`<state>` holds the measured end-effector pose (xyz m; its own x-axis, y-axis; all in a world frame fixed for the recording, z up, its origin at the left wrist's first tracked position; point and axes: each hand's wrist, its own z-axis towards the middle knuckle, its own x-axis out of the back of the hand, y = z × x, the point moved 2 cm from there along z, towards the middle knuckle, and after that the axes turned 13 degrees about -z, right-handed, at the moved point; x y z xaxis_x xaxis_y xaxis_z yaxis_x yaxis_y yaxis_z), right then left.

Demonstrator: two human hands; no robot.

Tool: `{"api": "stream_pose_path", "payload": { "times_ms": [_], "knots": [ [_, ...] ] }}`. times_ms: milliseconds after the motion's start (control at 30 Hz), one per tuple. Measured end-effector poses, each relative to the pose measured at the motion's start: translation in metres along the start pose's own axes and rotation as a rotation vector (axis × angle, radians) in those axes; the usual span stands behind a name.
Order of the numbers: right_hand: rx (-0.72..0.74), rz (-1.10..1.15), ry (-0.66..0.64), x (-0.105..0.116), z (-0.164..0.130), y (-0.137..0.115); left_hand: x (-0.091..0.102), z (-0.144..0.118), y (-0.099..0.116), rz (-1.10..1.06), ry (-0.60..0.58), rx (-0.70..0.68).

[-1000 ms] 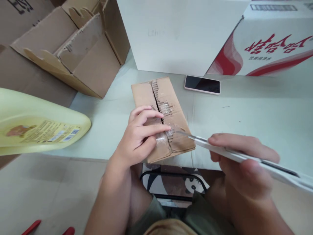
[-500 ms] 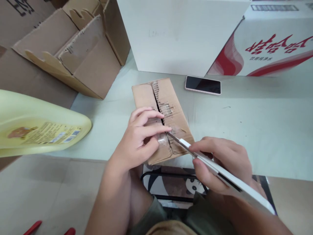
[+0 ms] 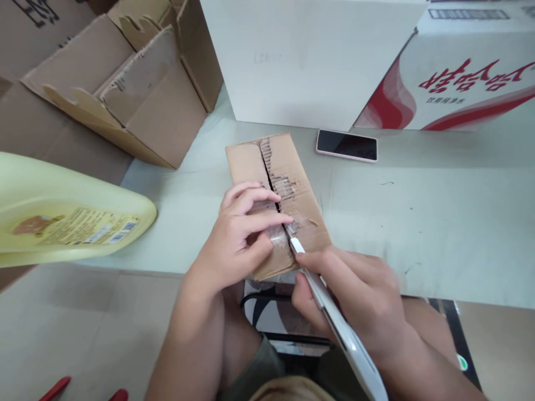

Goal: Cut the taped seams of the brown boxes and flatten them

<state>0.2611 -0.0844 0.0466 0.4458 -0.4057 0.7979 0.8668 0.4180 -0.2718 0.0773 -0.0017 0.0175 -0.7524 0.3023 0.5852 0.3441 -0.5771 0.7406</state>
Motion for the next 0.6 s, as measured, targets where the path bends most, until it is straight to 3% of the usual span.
{"api": "stream_pose_path", "payload": {
  "times_ms": [233,367,500,600],
  "knots": [
    [-0.033,0.056,-0.045,0.015,-0.002,0.000,0.000,0.000,0.001,-0.002,0.001,0.013],
    [-0.032,0.074,-0.101,0.011,0.000,0.002,0.000,0.000,0.000,-0.004,0.016,-0.004],
    [-0.036,0.155,-0.050,0.003,-0.002,0.004,0.000,-0.001,0.000,-0.011,0.017,-0.005],
    [-0.051,0.198,-0.017,0.018,-0.007,0.007,0.001,0.000,0.000,-0.003,0.008,0.006]
  ]
}}
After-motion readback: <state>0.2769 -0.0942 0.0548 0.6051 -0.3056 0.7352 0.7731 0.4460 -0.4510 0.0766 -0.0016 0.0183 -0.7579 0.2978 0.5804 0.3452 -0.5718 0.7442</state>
